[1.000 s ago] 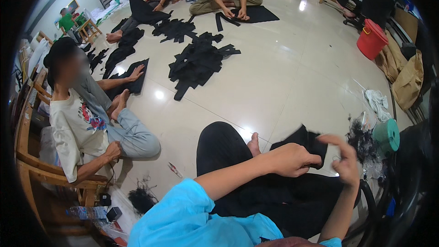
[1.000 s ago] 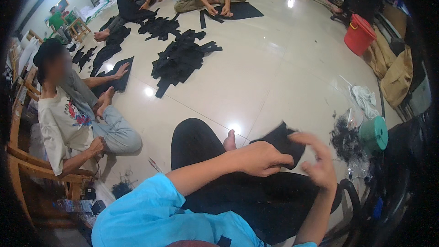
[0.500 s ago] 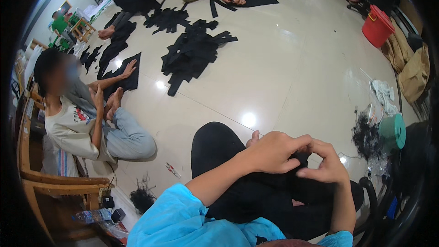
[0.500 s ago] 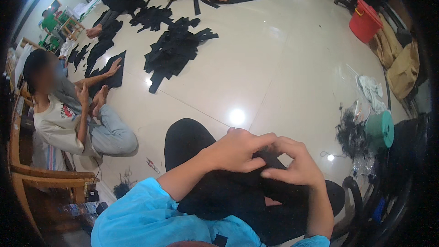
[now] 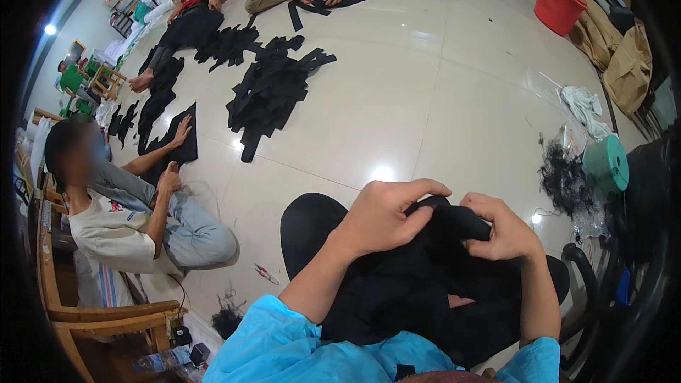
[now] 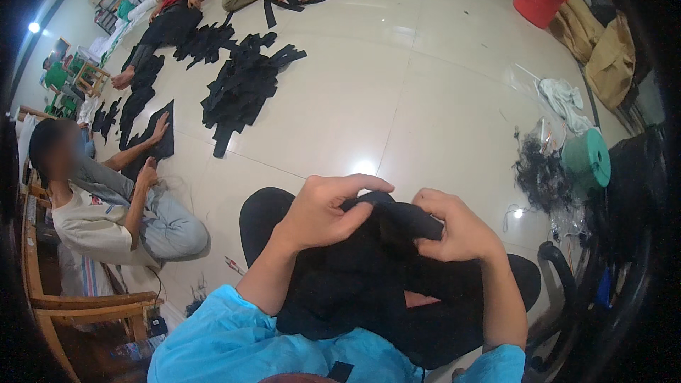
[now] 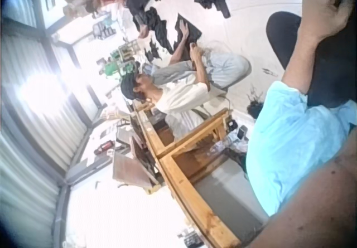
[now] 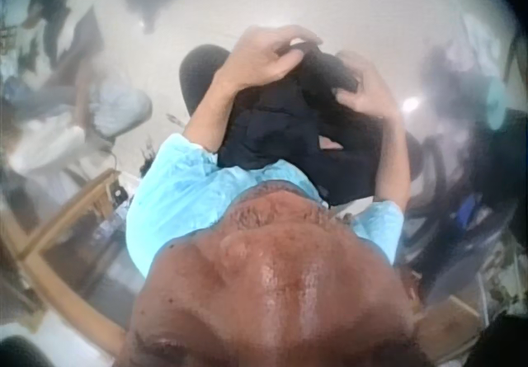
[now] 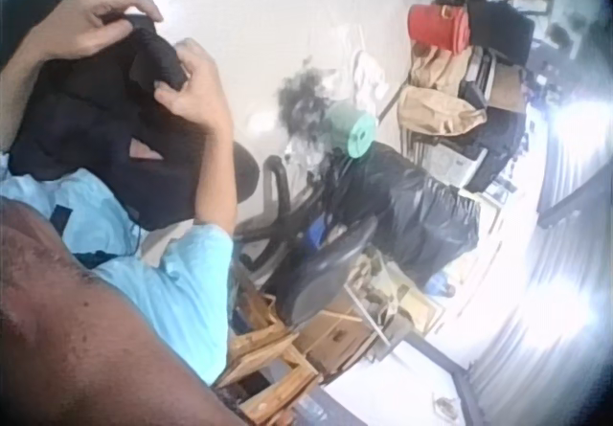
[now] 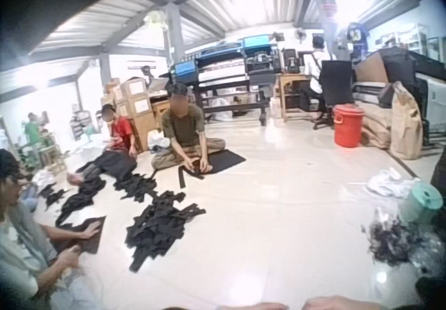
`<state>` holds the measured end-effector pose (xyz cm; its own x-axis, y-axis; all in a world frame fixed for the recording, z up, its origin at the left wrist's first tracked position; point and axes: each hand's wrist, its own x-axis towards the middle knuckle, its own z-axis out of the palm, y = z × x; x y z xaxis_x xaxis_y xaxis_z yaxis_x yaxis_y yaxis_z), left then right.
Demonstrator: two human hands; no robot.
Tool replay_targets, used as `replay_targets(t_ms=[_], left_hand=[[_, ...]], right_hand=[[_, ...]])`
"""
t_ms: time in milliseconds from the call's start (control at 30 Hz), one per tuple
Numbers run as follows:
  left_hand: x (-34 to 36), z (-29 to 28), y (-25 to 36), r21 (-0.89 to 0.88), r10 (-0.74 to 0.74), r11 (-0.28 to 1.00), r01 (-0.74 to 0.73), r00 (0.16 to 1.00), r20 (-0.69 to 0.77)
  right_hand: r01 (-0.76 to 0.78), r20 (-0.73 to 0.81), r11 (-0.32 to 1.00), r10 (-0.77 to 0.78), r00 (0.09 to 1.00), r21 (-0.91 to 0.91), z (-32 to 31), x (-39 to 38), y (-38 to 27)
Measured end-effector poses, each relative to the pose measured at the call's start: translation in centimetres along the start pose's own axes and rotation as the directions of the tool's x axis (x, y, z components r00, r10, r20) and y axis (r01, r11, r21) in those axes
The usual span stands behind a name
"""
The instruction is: The person sits on the floor and uses scissors to trim the edges of a black fabric piece. They repeatedly fold and cut the material, discarding small trimmings onto the floor. Other workers are visible in the background performing similar tasks.
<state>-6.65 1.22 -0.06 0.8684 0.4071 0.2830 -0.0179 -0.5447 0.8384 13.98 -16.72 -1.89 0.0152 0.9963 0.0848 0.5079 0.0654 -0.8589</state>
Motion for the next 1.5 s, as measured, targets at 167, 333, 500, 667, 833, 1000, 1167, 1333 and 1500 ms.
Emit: replay_targets(t_ms=[167,333,500,667,833,1000,1167,1333,1500], left_hand=[[0.2,-2.2,0.1,-0.025,-0.069,0.997,0.066,0.988,-0.140],[0.3,-2.1,-1.8,0.203,-0.239,0.953,0.225,0.970,0.047],[0.3,-1.3,-4.1,0.380,-0.414,0.825,0.419,0.905,-0.099],[0.5,0.8,-4.6,0.436,-0.072,0.894,0.106,0.993,-0.095],[0.6,4.2,-1.6,-0.338,-0.065,0.928,0.154,0.964,0.259],[0.3,4.9,-1.6,-0.359,-0.217,0.856,0.372,0.889,0.403],[0.3,4.9,-1.3,-0.657,-0.340,0.651,0.380,0.920,0.195],[0.4,4.8,-1.2,-0.744,-0.384,0.565,0.358,0.912,0.147],[0.5,5.3,-1.4,-0.745,-0.363,0.589,0.313,0.926,0.102]], right_hand=[[-0.255,0.038,0.954,0.252,0.967,0.158,-3.3,-0.9,-1.0],[-0.135,-0.393,0.932,0.269,0.879,0.337,-1.7,-0.7,0.4],[-0.203,-0.353,0.919,0.324,0.878,0.338,-1.0,0.2,-1.8],[-0.108,-0.348,0.787,0.385,0.855,0.607,0.8,0.3,-1.1],[-0.107,-0.280,0.814,0.316,0.906,0.571,2.6,0.5,-1.1],[-0.154,-0.260,0.766,0.389,0.884,0.624,0.9,0.1,-1.2],[-0.165,-0.198,0.789,0.341,0.919,0.592,0.9,0.0,-1.3],[-0.173,-0.235,0.811,0.355,0.905,0.559,2.0,0.3,-1.4],[-0.149,-0.303,0.795,0.388,0.871,0.588,2.4,0.3,-2.0]])
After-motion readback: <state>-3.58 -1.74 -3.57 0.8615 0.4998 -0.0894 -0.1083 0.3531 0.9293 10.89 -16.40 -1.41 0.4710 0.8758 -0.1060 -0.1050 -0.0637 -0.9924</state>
